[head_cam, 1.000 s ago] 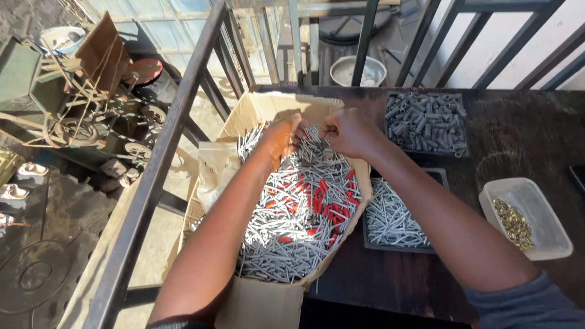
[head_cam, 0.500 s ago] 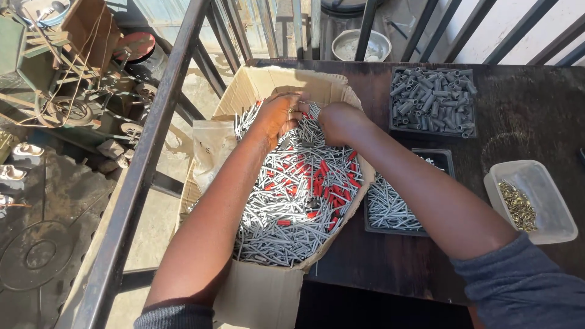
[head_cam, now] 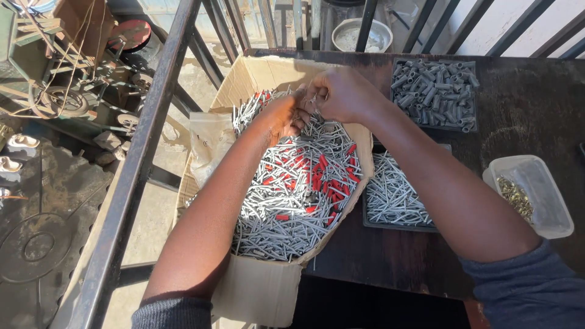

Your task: The person sorts mixed fasteners from a cardboard box into separate containers on a table. They pick up silver nails and red-headed nails, placing them into a black tray, and also handle small brass-colored fasteners, placing them into a clear plastic container.

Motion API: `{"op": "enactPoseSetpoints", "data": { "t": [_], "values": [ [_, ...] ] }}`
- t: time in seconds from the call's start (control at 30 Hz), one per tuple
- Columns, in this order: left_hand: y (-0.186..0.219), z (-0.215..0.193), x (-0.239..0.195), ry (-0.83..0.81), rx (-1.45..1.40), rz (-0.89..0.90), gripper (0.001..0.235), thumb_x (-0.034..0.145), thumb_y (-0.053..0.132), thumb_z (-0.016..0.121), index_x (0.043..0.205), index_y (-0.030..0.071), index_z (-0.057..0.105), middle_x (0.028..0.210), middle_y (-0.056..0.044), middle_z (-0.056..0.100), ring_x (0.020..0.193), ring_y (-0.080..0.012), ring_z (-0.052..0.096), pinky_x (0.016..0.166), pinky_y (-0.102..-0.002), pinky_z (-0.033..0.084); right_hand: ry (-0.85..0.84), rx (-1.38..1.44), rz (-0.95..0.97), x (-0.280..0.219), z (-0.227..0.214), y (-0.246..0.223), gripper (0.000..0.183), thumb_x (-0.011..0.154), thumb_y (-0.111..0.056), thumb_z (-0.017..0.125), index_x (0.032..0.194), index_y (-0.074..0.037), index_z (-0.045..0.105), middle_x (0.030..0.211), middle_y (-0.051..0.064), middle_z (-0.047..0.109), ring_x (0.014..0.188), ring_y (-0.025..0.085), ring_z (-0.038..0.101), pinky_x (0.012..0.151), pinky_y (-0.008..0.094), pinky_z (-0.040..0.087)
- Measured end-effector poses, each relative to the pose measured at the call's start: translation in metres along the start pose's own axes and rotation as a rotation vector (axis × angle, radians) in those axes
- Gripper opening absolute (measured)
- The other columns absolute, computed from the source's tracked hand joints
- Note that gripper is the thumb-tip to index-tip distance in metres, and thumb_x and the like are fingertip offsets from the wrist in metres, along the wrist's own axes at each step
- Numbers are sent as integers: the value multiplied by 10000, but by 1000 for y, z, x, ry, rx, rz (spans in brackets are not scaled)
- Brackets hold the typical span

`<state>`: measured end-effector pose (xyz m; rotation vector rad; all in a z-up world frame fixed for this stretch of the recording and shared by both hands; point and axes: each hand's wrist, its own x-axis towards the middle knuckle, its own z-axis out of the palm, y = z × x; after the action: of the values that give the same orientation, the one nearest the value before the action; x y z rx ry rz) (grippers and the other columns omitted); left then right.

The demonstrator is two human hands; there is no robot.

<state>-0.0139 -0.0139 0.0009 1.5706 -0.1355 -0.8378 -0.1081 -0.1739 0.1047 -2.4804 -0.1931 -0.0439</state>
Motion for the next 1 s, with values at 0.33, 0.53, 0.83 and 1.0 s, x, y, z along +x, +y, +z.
{"op": "enactPoseSetpoints", "data": {
  "t": [0.33,0.53,0.83,1.0],
  "values": [
    [32,2,-40,219,29,162,424,953,490,645,954,72,717,645,-30,540,535,-93,543,423,-156,448,-168,-675,-36,29,93,104,89,725,-153,763,760,-73,777,734,128,733,780,370,745,732,476,620],
    [22,0,-26,191,10,195,386,935,485,676,932,102,726,667,-44,572,551,-105,553,423,-167,425,-220,-718,0,36,90,97,152,666,-170,769,772,-62,789,710,135,729,769,366,748,741,454,627],
    [11,-10,-8,154,-75,235,416,908,505,709,1007,103,672,664,-48,613,520,-113,575,416,-193,416,-347,-350,186,41,74,78,225,645,-282,670,772,-136,784,710,114,748,673,337,739,687,442,612],
    [9,-9,-6,131,-115,245,378,915,471,714,999,107,657,664,-38,623,510,-104,589,412,-180,402,-455,-96,214,42,62,74,208,757,-180,719,922,-122,830,792,162,776,774,350,758,671,442,630]
  ]
}}
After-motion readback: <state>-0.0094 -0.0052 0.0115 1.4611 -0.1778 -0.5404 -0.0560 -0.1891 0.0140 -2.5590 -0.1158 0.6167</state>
